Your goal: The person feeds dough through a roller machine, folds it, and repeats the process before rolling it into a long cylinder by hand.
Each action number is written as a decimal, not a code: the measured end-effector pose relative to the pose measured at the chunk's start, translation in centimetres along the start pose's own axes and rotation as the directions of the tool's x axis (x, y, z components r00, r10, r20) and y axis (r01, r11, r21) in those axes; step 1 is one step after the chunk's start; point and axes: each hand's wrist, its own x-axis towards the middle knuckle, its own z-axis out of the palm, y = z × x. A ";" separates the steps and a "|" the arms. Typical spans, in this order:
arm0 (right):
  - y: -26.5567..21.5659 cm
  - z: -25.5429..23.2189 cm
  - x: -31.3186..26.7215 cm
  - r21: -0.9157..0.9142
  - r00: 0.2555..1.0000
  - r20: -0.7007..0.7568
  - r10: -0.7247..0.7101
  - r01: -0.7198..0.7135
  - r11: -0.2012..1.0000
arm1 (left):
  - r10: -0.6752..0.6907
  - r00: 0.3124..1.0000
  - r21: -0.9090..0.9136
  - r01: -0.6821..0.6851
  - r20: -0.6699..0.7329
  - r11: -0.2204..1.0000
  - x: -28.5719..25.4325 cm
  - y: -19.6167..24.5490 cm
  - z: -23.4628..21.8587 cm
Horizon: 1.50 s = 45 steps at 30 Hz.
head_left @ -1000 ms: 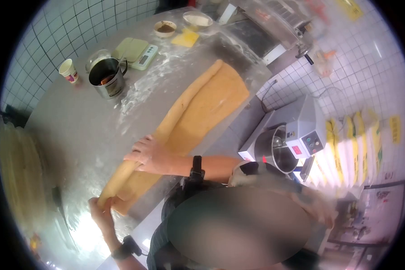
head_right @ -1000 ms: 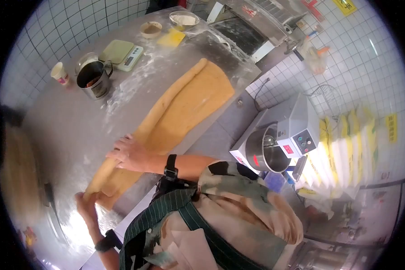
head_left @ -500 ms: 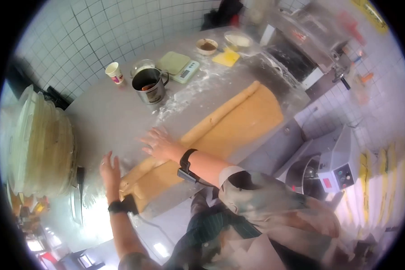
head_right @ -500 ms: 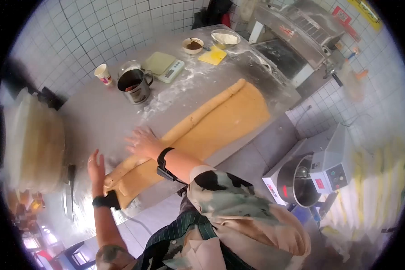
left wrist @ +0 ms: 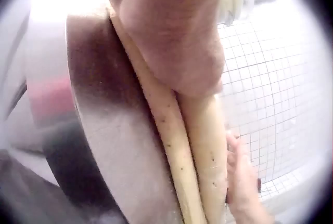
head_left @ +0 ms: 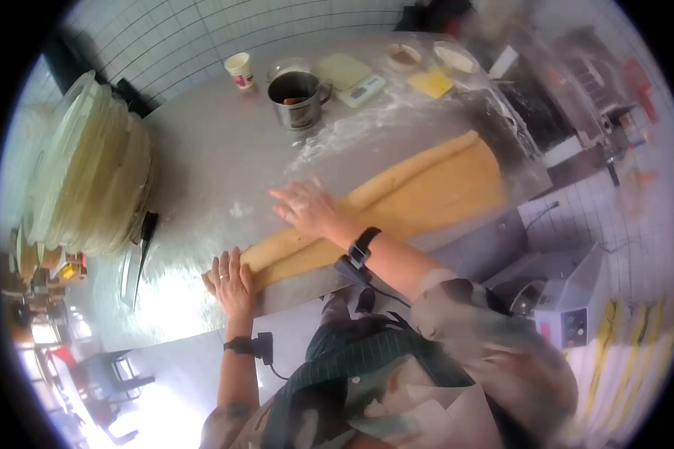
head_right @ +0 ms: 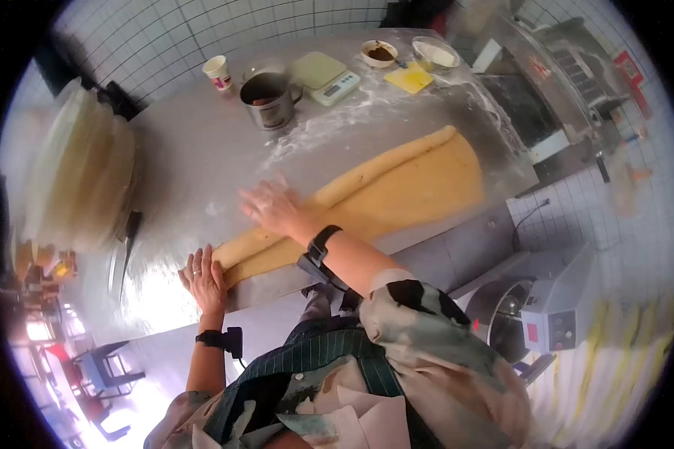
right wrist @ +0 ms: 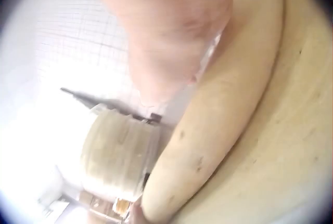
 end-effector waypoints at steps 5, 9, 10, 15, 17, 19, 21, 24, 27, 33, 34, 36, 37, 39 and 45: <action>-0.5 0.8 -5.7 -0.440 0.978 -0.081 -0.191 0.137 0.887 | -0.219 0.951 -0.432 0.295 0.218 0.852 1.5 -1.6 -3.4; -2.6 0.9 -8.6 -0.434 0.944 -0.215 -0.250 0.136 0.890 | -0.219 0.976 -0.302 0.208 -0.004 0.930 6.1 -3.1 -1.0; -2.4 0.9 -8.4 -0.436 0.956 -0.181 -0.229 0.131 0.890 | -0.179 0.984 -0.194 0.179 0.018 0.965 5.5 -3.1 0.3; -1.5 -0.7 -4.6 -0.361 0.992 0.043 -0.121 0.129 0.924 | -0.056 0.996 0.000 0.056 0.072 0.998 0.4 -1.9 -0.6; -1.7 -1.3 -3.1 -0.353 0.955 -0.137 -0.265 0.203 0.914 | -0.042 0.999 -0.104 0.042 0.000 0.994 -1.3 -1.5 -1.1; -0.4 0.1 -4.2 -0.347 0.959 -0.099 -0.267 0.218 0.912 | -0.062 0.996 -0.193 0.073 0.065 0.978 -2.0 -1.3 -1.8; -0.6 0.9 -5.4 -0.332 0.959 -0.068 -0.275 0.239 0.913 | -0.079 0.989 -0.265 0.110 0.127 0.958 -2.4 -2.1 -2.5; -2.5 0.2 -9.4 -0.436 0.953 -0.098 -0.286 0.218 0.873 | -0.124 0.985 -0.541 0.170 0.120 0.824 -3.5 -4.3 -3.1; -3.4 -0.6 -9.0 -0.370 0.966 -0.027 -0.257 0.229 0.900 | 0.060 0.982 -0.327 0.003 0.182 0.945 -4.0 -4.9 -4.3; -3.8 -0.8 -4.0 -0.299 0.992 0.027 -0.126 0.128 0.946 | -0.217 0.929 -0.508 0.348 0.301 0.788 -2.0 -7.6 -4.7; -4.7 -0.4 -3.1 -0.283 0.989 -0.041 -0.141 0.124 0.951 | -0.169 0.972 -0.633 0.235 0.163 0.737 -2.0 -10.1 -4.2; -6.1 1.6 -1.8 -0.262 0.984 -0.109 -0.143 0.110 0.959 | -0.316 0.912 -0.824 0.380 0.260 0.421 -0.4 -13.3 -6.9; -6.8 2.8 -1.4 -0.269 0.983 -0.117 -0.140 0.104 0.957 | -0.328 0.889 -0.821 0.432 0.318 0.374 0.7 -14.2 -8.7; -6.8 4.9 -1.2 -0.262 0.981 -0.130 -0.143 0.105 0.959 | -0.264 0.882 -0.708 0.470 0.389 0.528 2.0 -17.4 -8.1; -5.3 6.0 -0.4 -0.310 0.981 -0.140 -0.135 0.086 0.947 | -0.043 0.888 -0.218 0.159 0.459 0.963 6.7 -12.8 -7.0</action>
